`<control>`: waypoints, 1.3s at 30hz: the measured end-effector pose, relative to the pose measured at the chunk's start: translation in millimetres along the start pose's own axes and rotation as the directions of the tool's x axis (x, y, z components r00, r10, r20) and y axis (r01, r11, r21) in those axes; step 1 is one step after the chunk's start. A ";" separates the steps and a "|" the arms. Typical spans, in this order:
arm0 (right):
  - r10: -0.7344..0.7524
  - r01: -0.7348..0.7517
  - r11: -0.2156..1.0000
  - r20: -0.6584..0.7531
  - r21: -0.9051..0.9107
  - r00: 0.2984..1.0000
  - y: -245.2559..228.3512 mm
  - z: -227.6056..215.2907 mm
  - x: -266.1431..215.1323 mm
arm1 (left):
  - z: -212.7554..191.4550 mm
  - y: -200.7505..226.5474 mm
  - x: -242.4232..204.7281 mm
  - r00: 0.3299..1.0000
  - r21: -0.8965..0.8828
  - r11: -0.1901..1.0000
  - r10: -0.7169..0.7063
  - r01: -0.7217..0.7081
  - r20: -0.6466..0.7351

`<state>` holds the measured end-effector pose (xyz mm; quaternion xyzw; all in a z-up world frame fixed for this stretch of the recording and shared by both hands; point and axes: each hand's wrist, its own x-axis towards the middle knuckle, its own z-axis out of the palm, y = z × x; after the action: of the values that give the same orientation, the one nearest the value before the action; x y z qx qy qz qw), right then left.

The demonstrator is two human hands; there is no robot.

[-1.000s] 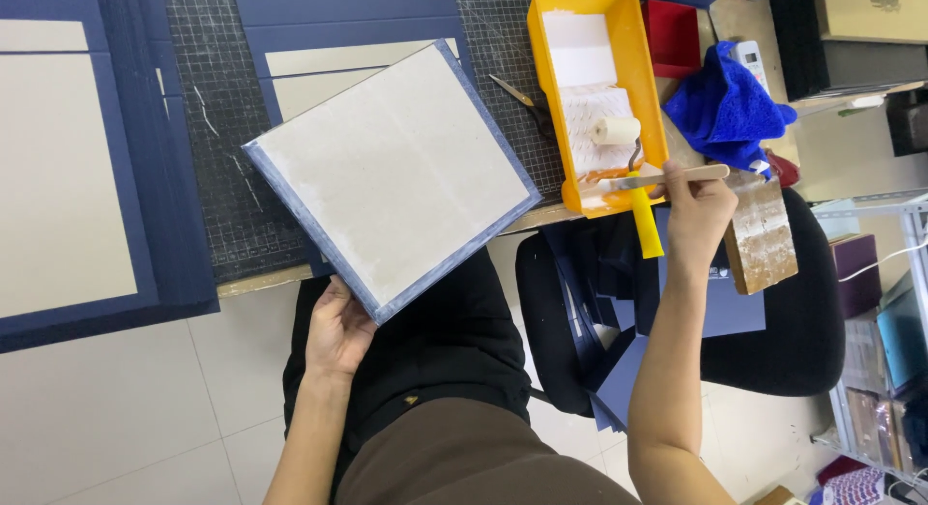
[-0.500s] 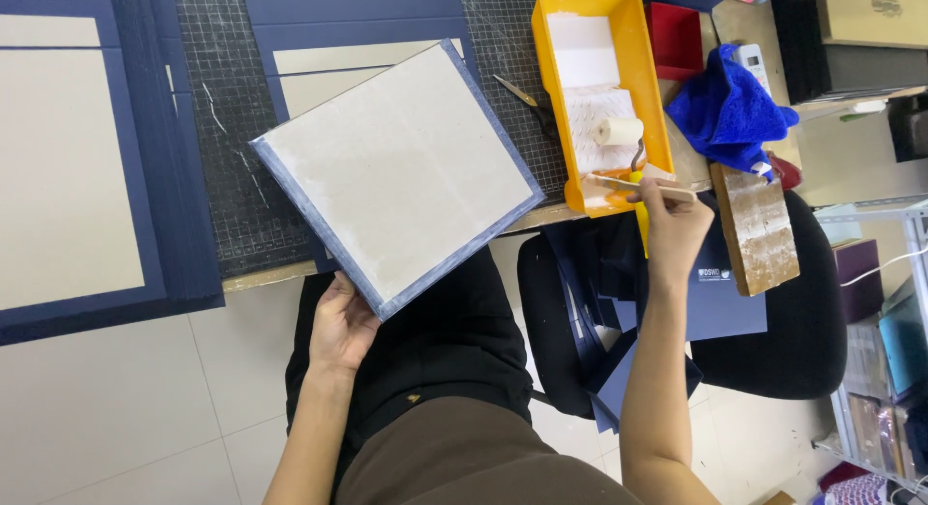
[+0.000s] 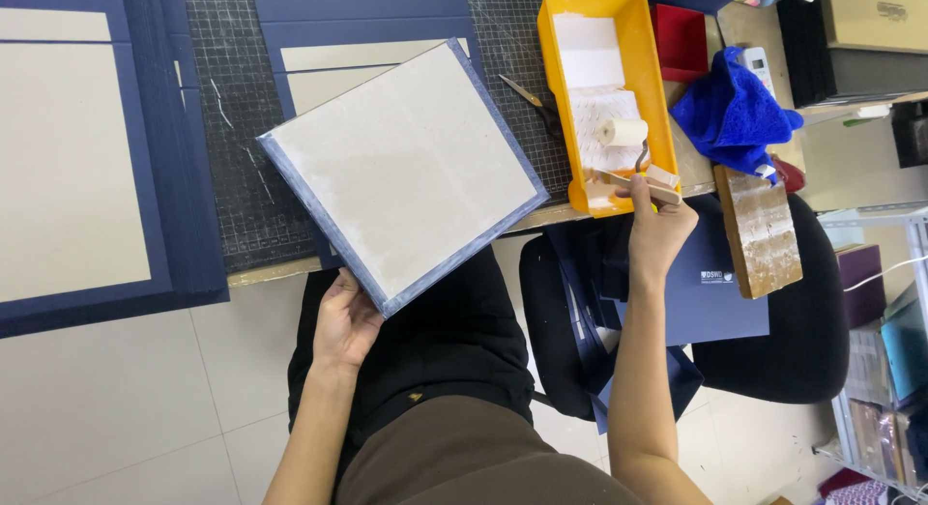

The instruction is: Applying white adhesive to a square cardboard panel using a paint roller and a small brush for the edges.

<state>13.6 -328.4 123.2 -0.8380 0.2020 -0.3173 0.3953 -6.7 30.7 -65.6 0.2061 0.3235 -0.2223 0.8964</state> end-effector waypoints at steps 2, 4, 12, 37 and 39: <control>-0.017 0.017 1.000 -0.022 0.007 1.000 -4.7 2.5 -0.5 | -2.9 -1.5 1.5 1.000 -0.009 1.000 0.005 -0.005 -0.006; -0.011 0.012 1.000 -0.042 0.029 0.999 -6.4 6.8 1.4 | 2.2 -0.2 -2.5 1.000 -0.005 1.000 0.005 -0.005 -0.012; 0.430 -0.328 0.710 -0.015 0.623 0.903 -34.5 3.2 25.3 | 23.7 6.7 -17.9 1.000 0.007 1.000 -0.008 0.008 -0.028; -0.324 0.287 0.945 0.333 0.156 0.885 -84.3 172.7 62.4 | 43.9 9.4 -30.5 0.996 -0.011 1.000 -0.017 0.016 -0.090; -0.327 0.274 0.939 0.299 0.206 0.896 -85.8 167.8 60.9 | 43.4 8.7 -29.6 0.995 -0.003 1.000 -0.009 0.009 -0.102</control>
<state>180.8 -222.7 132.2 -0.8661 -0.0248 -0.2455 0.4347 -1.3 23.4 -13.2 0.2146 0.3700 -0.2151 0.8780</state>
